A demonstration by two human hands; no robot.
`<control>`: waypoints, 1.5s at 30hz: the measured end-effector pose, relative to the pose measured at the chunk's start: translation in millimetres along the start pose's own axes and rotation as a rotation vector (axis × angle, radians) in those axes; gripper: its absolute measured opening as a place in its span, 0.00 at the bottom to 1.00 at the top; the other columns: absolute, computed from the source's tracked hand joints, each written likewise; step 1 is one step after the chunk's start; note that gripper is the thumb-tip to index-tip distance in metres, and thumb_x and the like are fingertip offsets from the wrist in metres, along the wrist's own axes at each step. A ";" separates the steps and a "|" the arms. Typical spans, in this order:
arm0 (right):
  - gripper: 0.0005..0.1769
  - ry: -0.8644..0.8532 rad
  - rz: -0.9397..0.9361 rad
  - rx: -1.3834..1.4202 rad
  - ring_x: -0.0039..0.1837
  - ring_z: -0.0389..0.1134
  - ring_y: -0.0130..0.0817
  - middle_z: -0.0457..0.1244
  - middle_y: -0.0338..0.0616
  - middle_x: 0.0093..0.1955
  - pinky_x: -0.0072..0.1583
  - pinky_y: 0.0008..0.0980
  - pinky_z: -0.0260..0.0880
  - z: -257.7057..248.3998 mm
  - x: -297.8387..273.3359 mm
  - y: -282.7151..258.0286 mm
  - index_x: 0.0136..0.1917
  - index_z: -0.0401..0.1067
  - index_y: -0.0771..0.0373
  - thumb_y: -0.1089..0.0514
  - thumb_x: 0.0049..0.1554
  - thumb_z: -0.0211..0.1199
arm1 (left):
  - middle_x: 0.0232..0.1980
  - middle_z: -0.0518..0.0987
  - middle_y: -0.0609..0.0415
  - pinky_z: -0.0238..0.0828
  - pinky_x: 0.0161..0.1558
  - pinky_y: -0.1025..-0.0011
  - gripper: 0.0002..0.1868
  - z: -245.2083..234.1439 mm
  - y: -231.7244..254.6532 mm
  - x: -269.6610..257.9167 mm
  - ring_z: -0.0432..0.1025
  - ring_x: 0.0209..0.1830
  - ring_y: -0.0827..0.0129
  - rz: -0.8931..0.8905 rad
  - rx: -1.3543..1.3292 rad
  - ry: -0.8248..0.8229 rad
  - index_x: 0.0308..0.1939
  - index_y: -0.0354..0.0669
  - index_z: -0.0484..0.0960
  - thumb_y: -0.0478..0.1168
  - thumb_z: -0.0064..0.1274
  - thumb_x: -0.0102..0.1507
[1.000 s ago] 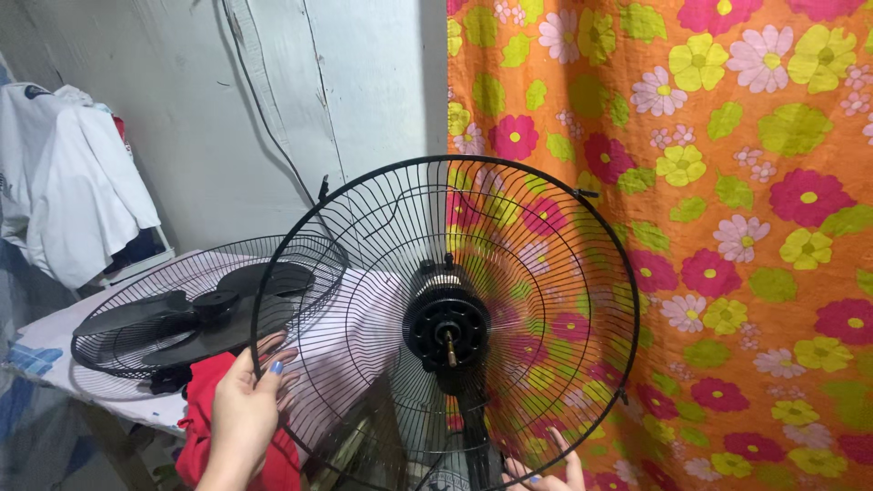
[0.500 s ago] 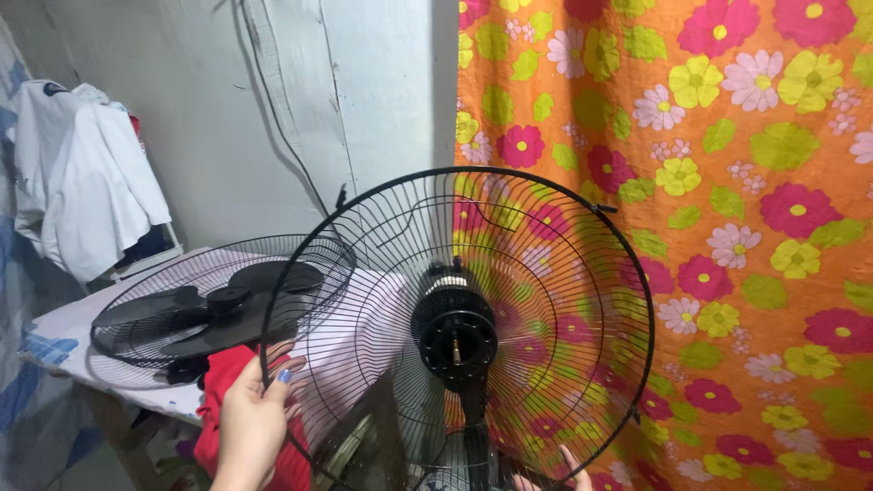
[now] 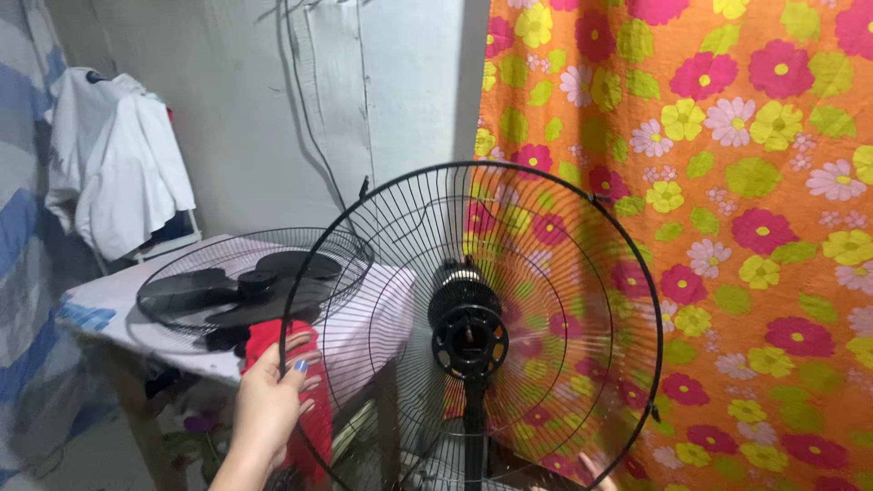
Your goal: The person disassembles a standing electric fan by removing the front grille, unscrewing the central hub nut, and detaching the fan blades. They then wipe the exposed motor housing with a red cloth. The removed parts are placed on a nearby table.
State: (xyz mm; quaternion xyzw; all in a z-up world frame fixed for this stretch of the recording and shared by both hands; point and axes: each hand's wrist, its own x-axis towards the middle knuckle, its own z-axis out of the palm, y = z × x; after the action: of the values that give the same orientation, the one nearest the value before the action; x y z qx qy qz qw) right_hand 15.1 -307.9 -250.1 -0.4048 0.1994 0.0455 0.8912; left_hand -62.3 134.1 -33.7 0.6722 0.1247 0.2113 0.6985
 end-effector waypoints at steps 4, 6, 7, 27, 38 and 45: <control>0.45 0.004 -0.048 -0.034 0.51 0.68 0.72 0.62 0.81 0.56 0.50 0.62 0.74 -19.9 -4.7 -2.3 0.82 0.48 0.43 0.70 0.54 0.48 | 0.53 0.84 0.59 0.70 0.36 0.69 0.19 -13.3 9.2 -8.0 0.77 0.41 0.69 -0.038 -0.018 -0.014 0.61 0.53 0.78 0.33 0.43 0.69; 0.45 0.003 -0.091 -0.038 0.50 0.68 0.72 0.62 0.81 0.56 0.49 0.62 0.74 -22.2 -10.2 -5.0 0.82 0.48 0.44 0.70 0.55 0.48 | 0.53 0.84 0.59 0.71 0.36 0.68 0.19 -20.6 16.0 -11.6 0.77 0.41 0.68 -0.043 -0.041 -0.027 0.62 0.54 0.77 0.33 0.42 0.69; 0.45 0.000 -0.130 -0.048 0.50 0.68 0.72 0.62 0.81 0.56 0.49 0.62 0.74 -19.8 -15.7 -6.0 0.82 0.49 0.44 0.70 0.55 0.48 | 0.53 0.84 0.59 0.71 0.36 0.68 0.19 -23.8 21.3 -13.4 0.77 0.41 0.68 -0.048 -0.048 -0.035 0.62 0.54 0.77 0.33 0.43 0.69; 0.36 -0.275 -0.460 -0.353 0.45 0.72 0.36 0.70 0.54 0.56 0.47 0.35 0.73 158.5 -179.6 -109.5 0.82 0.51 0.54 0.61 0.60 0.48 | 0.61 0.74 0.44 0.80 0.35 0.43 0.19 -58.2 39.2 -4.3 0.78 0.42 0.38 -0.149 -0.339 -0.022 0.67 0.52 0.63 0.41 0.34 0.71; 0.35 -0.093 -0.167 -0.479 0.47 0.72 0.51 0.71 0.63 0.57 0.44 0.42 0.66 24.7 -2.3 -29.5 0.82 0.54 0.50 0.61 0.63 0.50 | 0.50 0.73 0.37 0.71 0.27 0.45 0.15 -72.0 21.2 114.6 0.77 0.34 0.27 -0.173 -0.433 0.255 0.59 0.32 0.58 0.39 0.35 0.72; 0.33 -0.093 -0.043 -0.520 0.49 0.74 0.51 0.71 0.65 0.57 0.47 0.41 0.68 -23.0 77.8 11.0 0.81 0.55 0.55 0.62 0.63 0.50 | 0.55 0.73 0.28 0.75 0.38 0.38 0.21 -50.4 34.5 154.1 0.78 0.41 0.34 -0.273 -0.596 0.562 0.63 0.27 0.60 0.41 0.39 0.72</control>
State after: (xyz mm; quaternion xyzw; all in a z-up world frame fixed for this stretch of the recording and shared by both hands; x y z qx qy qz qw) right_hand 76.4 -323.8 -302.0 -0.6218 0.1311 0.0949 0.7663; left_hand 45.7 250.3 14.1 0.3346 0.3313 0.3187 0.8226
